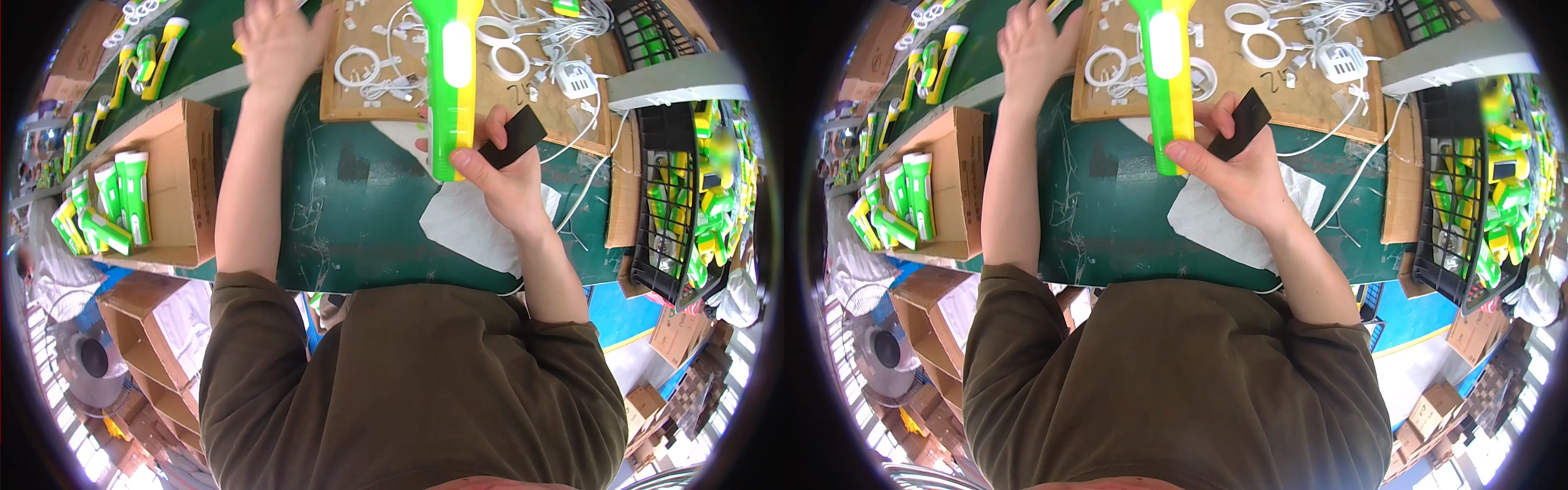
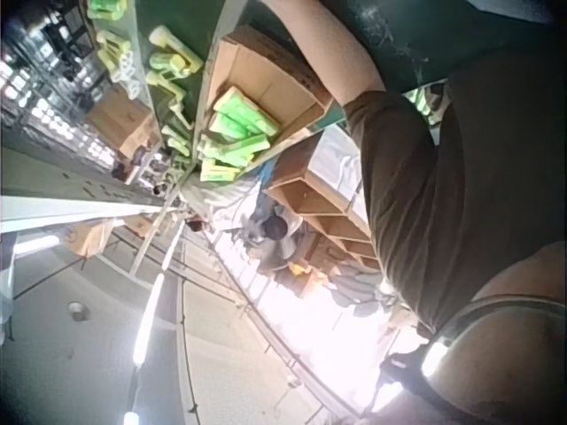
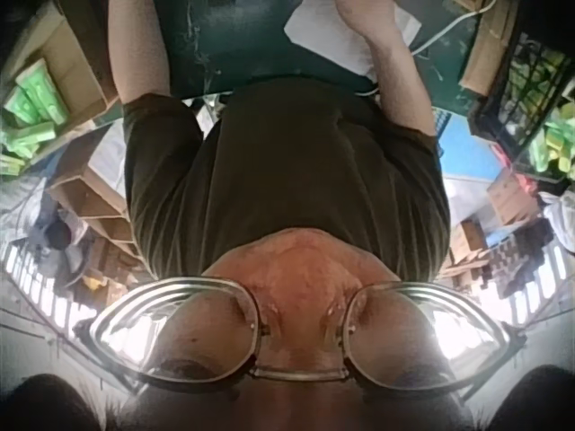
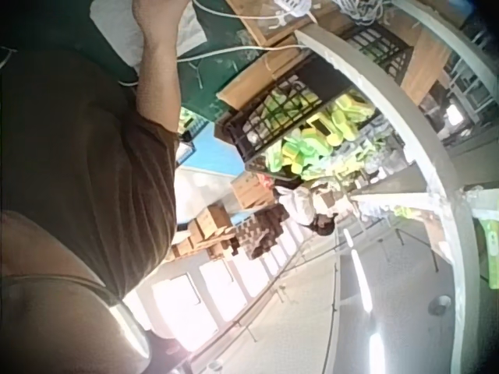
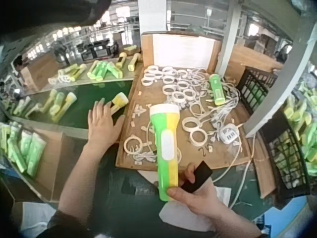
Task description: The person assembles handheld LED flashlights by installing internal wiring, LED components, switch assemblies, and plastic rings into flashlight housings. The components are manipulated with tweezers and small pliers.
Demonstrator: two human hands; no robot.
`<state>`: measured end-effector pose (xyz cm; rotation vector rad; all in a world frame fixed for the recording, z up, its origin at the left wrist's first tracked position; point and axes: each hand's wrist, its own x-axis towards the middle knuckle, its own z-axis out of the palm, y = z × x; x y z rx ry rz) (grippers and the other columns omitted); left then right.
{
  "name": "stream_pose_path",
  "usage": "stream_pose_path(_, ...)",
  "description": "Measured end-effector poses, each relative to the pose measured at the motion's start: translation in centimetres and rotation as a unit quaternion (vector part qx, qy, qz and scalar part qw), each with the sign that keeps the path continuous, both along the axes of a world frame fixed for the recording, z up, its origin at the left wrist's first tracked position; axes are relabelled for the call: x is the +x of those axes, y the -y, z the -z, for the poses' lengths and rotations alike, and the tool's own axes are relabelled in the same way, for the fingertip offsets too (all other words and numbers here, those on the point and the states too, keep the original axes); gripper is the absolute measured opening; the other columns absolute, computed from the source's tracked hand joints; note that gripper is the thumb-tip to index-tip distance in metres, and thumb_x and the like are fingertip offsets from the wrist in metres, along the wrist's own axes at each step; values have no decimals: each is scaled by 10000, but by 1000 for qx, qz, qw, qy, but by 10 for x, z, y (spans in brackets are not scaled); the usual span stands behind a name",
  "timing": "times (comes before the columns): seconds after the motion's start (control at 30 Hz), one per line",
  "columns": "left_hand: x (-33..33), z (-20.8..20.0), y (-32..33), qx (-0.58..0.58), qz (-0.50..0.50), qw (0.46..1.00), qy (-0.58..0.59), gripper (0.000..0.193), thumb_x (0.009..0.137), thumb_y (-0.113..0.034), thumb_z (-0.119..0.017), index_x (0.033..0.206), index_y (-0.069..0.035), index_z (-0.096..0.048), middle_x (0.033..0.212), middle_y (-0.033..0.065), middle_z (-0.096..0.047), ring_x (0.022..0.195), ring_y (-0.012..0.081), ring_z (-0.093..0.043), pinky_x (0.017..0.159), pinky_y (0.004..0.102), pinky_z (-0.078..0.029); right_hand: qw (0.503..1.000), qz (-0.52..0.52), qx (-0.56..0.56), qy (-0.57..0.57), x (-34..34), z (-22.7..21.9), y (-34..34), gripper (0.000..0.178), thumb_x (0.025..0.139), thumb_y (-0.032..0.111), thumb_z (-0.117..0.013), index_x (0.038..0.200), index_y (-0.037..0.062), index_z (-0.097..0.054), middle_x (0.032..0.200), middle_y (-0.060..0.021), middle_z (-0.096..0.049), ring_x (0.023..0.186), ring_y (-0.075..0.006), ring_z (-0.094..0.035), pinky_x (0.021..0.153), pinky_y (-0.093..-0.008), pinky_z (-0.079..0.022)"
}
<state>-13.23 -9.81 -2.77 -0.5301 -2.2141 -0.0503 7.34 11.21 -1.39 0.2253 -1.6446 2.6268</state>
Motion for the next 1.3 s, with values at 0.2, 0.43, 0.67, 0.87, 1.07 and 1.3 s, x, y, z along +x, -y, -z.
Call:
stream_pose_path(0.2,-23,26,49,-5,-160,965,207,596,806,-450,-649,1285,-125,-503,1166,163,-575,1039,355,-565,857,453,-472,983,162,-31,-84,24,-40,-29,331,853,226,-606,861,103,-298,852,-104,-538,628,-130,-515,580,-264,-482)
stream_pose_path(0.43,-17,22,54,46,-69,982,168,432,860,-300,-635,1176,-40,-498,1063,172,-590,966,354,-586,809,429,-481,775,518,361,25,105,-131,-167,315,938,318,-414,955,18,-511,896,-158,-671,591,-130,-589,446,-228,-442)
stream_pose_path(0.67,12,-41,6,442,165,789,393,446,828,-202,-709,1167,-26,-480,931,36,-559,822,92,-560,630,232,-497,409,446,783,143,71,-167,-309,391,887,345,-455,947,-28,-556,907,-265,-644,834,-405,-631,739,-476,-505)
stream_pose_path(0.87,60,-36,-29,644,322,405,564,392,907,-319,-599,1176,-57,-486,1000,106,-635,730,188,-638,628,339,-543,292,303,881,217,-13,-164,-331,687,871,594,-372,905,-32,-654,948,-295,-640,934,-421,-624,821,-510,-472)
stream_pose_path(1.07,71,-39,-48,652,375,216,623,504,958,-514,-370,1160,-66,-483,932,127,-614,787,281,-654,737,405,-537,214,271,889,301,-18,-185,-357,901,803,764,-379,1075,-58,-632,1049,-304,-616,1008,-413,-604,881,-499,-448)
stream_pose_path(1.3,79,-44,-50,672,320,224,629,456,936,-488,-453,1135,-78,-481,964,86,-545,970,273,-618,819,407,-519,360,422,832,27,30,-189,-158,501,893,464,-583,792,-20,-504,529,-77,-413,470,-196,-399,463,-379,-299)
